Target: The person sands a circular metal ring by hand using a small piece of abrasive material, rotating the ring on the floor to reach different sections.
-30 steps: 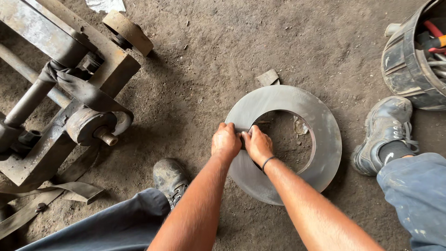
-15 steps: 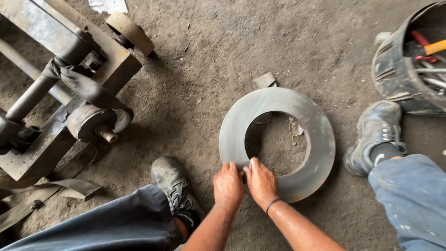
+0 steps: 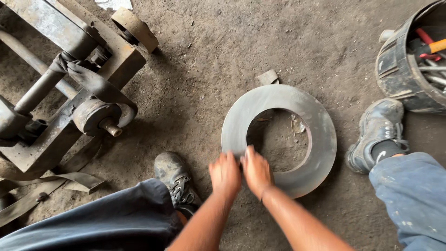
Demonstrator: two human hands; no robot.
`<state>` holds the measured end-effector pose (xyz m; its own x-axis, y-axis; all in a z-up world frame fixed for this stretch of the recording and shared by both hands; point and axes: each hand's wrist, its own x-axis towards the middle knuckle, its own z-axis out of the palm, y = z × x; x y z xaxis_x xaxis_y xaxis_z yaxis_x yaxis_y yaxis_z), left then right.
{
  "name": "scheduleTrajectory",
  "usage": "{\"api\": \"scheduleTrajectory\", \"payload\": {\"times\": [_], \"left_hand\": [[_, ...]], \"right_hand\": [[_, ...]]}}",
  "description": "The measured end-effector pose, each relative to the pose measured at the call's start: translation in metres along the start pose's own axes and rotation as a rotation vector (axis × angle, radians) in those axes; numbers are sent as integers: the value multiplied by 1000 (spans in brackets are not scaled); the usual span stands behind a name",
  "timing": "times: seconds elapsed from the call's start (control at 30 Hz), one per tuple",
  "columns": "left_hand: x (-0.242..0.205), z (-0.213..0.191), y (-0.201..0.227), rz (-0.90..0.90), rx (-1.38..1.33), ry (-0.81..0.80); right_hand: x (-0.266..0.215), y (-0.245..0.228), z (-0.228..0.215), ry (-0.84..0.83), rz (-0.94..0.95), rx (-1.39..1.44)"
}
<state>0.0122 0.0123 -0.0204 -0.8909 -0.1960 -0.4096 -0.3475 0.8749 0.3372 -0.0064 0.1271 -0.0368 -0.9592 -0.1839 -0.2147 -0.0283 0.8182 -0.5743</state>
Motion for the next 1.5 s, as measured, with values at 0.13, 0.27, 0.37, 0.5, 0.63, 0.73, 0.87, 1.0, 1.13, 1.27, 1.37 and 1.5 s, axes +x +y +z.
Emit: {"api": "scheduleTrajectory", "payload": {"times": [0.13, 0.27, 0.37, 0.5, 0.63, 0.73, 0.87, 1.0, 1.13, 1.27, 1.37, 1.5], "left_hand": [[-30, 10, -3, -19, -57, -44], [-5, 3, -6, -22, -31, -9], [20, -5, -10, -7, -3, 80], [61, -14, -8, 14, -4, 153], [40, -2, -5, -4, 40, 132], [-7, 12, -4, -1, -10, 68], [-36, 18, -4, 43, 46, 2], [-8, 8, -5, 45, 39, 34], [45, -12, -7, 47, 40, 68], [67, -17, -3, 18, 91, 52], [34, -4, -1, 6, 149, -28], [-23, 8, -4, 58, 68, -141]], "right_hand": [[-36, -3, -3, 2, 21, -67], [-10, -5, -3, -50, -32, -80], [22, -5, -3, -78, -58, -62], [75, -7, -3, -31, -87, -54], [48, -1, 3, 42, -155, 20], [-13, 6, 1, 5, -59, 12], [-47, 4, -3, -99, 58, -77], [-10, 3, -6, -120, -19, -50], [48, 5, 0, -97, -103, -20], [68, 4, 10, -55, -55, -38], [28, 6, 9, 20, -164, -117], [-41, 10, 5, -239, 101, -136]]}}
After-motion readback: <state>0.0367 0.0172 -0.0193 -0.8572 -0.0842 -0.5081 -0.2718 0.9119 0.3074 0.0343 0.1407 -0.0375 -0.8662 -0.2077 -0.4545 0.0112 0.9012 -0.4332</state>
